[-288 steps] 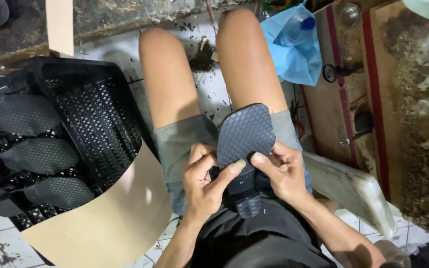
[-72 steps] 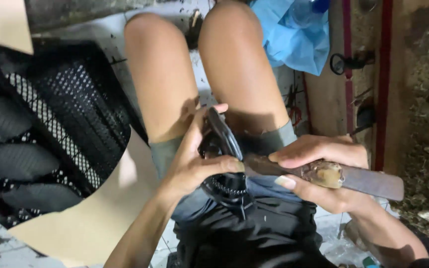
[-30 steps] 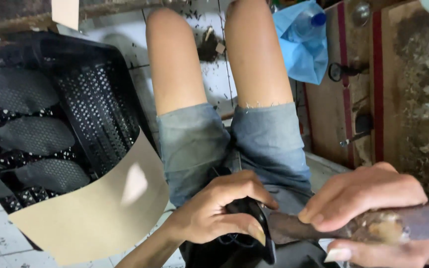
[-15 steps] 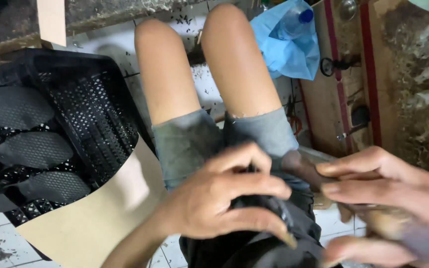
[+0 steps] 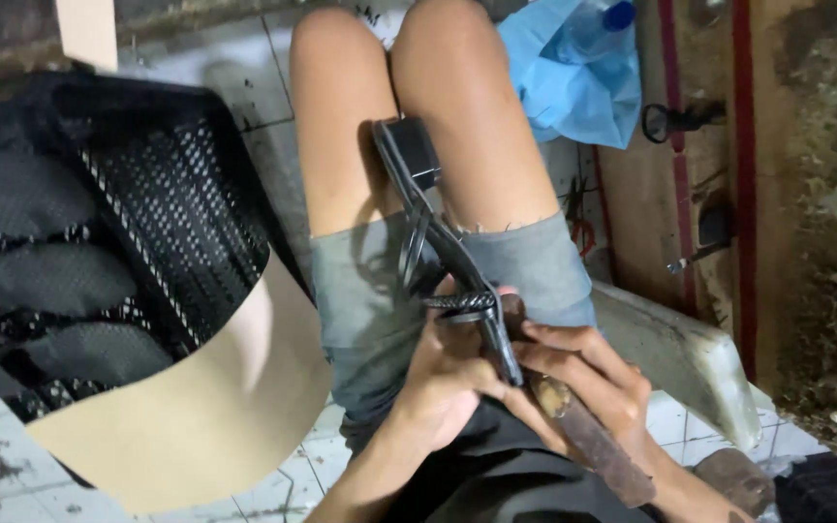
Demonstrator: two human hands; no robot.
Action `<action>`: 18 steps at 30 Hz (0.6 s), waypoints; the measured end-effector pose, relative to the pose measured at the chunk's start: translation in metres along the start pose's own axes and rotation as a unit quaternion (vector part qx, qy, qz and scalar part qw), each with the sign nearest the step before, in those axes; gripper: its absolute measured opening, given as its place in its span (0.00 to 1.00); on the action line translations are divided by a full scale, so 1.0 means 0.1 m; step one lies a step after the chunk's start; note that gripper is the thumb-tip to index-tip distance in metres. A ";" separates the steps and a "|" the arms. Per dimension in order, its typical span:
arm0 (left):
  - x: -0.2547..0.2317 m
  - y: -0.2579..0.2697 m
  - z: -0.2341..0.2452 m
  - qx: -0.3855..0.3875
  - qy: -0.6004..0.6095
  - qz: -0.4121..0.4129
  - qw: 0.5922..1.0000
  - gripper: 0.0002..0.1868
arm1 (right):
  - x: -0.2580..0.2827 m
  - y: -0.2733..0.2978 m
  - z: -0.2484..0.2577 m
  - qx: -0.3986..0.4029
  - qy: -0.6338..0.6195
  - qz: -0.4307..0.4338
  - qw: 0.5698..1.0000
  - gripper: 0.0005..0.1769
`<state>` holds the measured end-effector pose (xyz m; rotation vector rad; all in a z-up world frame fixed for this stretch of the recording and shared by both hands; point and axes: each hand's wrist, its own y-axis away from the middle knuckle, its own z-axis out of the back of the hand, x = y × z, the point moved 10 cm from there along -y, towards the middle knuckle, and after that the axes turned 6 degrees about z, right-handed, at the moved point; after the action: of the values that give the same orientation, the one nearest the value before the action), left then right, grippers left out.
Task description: Assembling a sandal by attaching the upper to the sole, using a hammer and adhesive strips.
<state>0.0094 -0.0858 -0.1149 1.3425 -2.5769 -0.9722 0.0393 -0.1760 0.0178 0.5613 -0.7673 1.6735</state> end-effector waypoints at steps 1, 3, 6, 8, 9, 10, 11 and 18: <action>0.09 -0.02 -0.03 0.008 0.008 0.041 0.999 0.31 | -0.03 0.03 -0.04 0.032 -0.021 -0.023 0.999 0.18; 0.18 -0.02 -0.10 0.016 0.019 0.083 0.996 0.32 | 0.04 0.00 0.00 0.066 -0.040 -0.048 0.996 0.22; 0.15 0.02 -0.15 0.004 0.041 0.074 0.996 0.32 | -0.11 0.04 0.24 0.037 -0.090 -0.189 0.977 0.12; 0.14 0.01 -0.05 -0.032 0.028 0.063 0.997 0.32 | -0.14 0.19 0.34 0.049 -0.151 -0.152 0.976 0.16; 0.17 0.02 0.00 -0.031 0.027 0.062 0.997 0.32 | -0.19 0.28 0.34 0.049 -0.151 -0.150 0.976 0.16; 0.20 0.02 0.05 -0.034 0.027 0.062 0.997 0.39 | -0.27 0.36 0.37 0.028 -0.155 -0.162 0.974 0.14; 0.24 0.06 0.11 -0.040 0.029 0.067 0.997 0.46 | -0.33 0.48 0.41 0.008 -0.158 -0.182 0.971 0.12; 0.35 0.09 0.27 -0.055 0.012 0.132 0.990 0.54 | -0.52 0.52 0.06 0.140 -0.172 -0.172 0.960 0.10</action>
<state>-0.0274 -0.0950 -0.1384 0.9493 -2.5543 -1.0257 0.0007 -0.2212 -0.0250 1.1413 -0.6343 1.3807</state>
